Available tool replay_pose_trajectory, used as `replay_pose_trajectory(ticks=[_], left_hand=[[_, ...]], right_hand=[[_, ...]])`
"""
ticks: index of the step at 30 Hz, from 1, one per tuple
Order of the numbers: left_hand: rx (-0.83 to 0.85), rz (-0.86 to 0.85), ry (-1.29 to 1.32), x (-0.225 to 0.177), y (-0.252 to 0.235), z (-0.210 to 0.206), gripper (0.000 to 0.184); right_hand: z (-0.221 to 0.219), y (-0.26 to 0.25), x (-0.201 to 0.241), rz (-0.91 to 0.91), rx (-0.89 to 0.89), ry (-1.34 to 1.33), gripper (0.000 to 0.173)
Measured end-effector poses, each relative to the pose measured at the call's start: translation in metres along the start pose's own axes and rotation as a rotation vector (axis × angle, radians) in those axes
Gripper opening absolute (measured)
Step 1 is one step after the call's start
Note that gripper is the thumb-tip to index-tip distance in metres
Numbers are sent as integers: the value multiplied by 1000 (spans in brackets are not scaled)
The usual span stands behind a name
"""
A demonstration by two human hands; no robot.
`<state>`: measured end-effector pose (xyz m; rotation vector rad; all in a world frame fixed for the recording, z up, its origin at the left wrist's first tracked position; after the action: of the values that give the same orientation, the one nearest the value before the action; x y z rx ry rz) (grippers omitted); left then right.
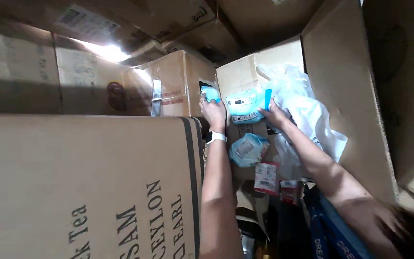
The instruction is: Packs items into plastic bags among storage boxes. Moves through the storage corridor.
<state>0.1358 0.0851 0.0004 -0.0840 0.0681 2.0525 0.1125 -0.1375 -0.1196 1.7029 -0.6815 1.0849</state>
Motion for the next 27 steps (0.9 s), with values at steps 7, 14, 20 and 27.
replay_pose_trajectory(ticks=[7, 14, 20, 27], left_hand=[[-30, 146, 234, 6, -23, 13, 48], [-42, -36, 362, 0, 29, 31, 14], [-231, -97, 515, 1, 87, 59, 10], [-42, -234, 361, -35, 120, 76, 5]], right_hand=[[2, 17, 14, -86, 6, -66, 63], [3, 30, 20, -147, 0, -102, 68], [-3, 0, -11, -28, -2, -56, 68], [-3, 21, 0, -121, -44, -64, 64]])
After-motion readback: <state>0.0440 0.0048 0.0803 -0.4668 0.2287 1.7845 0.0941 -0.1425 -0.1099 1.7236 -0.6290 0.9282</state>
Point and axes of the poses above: each hand's wrist, its own y-axis away from the middle knuckle, its own z-axis out of the back of the hand, x = y × z, the point moved 10 cm from there along -y, towards the middle knuckle, and after that the axes turned 1 degree about -x, right-handed, at the moved point
